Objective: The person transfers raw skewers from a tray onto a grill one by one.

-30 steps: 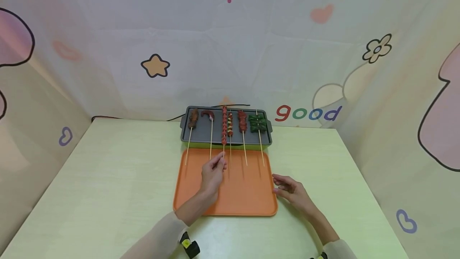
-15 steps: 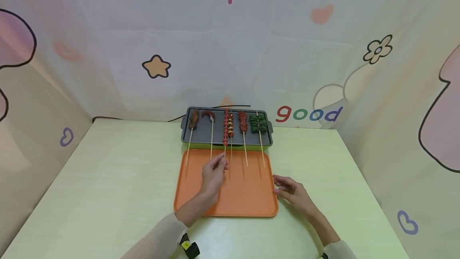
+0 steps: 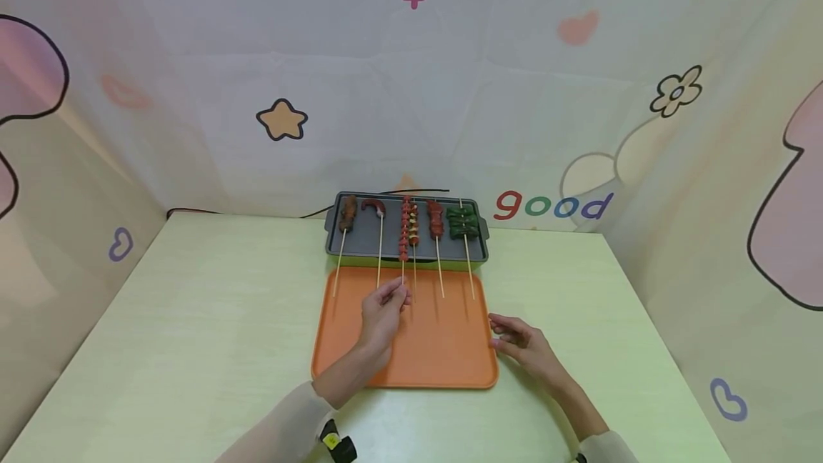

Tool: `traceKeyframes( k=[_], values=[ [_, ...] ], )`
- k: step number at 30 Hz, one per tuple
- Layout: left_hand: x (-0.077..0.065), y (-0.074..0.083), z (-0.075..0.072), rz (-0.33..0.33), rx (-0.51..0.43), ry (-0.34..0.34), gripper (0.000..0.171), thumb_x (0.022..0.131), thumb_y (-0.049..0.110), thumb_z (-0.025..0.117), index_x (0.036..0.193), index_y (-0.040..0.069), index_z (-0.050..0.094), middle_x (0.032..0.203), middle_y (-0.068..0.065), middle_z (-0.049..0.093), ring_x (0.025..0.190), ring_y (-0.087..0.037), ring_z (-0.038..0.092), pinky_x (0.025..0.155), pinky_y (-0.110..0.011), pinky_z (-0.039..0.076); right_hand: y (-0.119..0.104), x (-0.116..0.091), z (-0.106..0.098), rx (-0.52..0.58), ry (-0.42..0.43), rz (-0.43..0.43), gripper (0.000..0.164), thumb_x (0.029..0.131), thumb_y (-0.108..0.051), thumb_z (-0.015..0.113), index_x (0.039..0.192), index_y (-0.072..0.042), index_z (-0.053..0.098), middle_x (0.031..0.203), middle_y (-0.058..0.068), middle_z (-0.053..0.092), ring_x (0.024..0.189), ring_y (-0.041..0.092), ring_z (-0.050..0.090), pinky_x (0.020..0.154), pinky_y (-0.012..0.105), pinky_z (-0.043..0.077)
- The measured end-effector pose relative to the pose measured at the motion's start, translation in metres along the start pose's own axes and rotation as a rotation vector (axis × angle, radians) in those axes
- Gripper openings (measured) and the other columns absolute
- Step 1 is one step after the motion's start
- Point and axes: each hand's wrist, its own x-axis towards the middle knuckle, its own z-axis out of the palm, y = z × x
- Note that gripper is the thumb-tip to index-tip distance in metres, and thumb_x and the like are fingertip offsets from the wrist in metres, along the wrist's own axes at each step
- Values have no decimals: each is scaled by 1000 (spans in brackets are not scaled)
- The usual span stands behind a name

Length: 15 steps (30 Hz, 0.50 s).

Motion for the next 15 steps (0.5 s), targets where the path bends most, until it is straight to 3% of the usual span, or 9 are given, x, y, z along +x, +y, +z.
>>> traceKeyframes(
  k=[10, 15],
  values=[
    [-4, 0, 1, -8, -53, 26, 34, 104, 2, 54, 136, -9, 59, 102, -9, 68, 89, -11, 64, 96, -29, 54, 1, -1, -1, 6, -1, -6, 52, 95, -2, 68, 141, 15, 49, 126, 31, 59, 100, 4, 65, 84, 13, 55],
    [-3, -2, 0, -15, -52, 23, 36, 105, 3, 53, 138, -9, 57, 106, -13, 69, 87, -9, 64, 91, -26, 55, 0, -1, -1, 6, 1, 17, 52, 95, -1, 68, 142, 13, 50, 128, 32, 59, 100, 2, 64, 85, 12, 55]
  ],
)
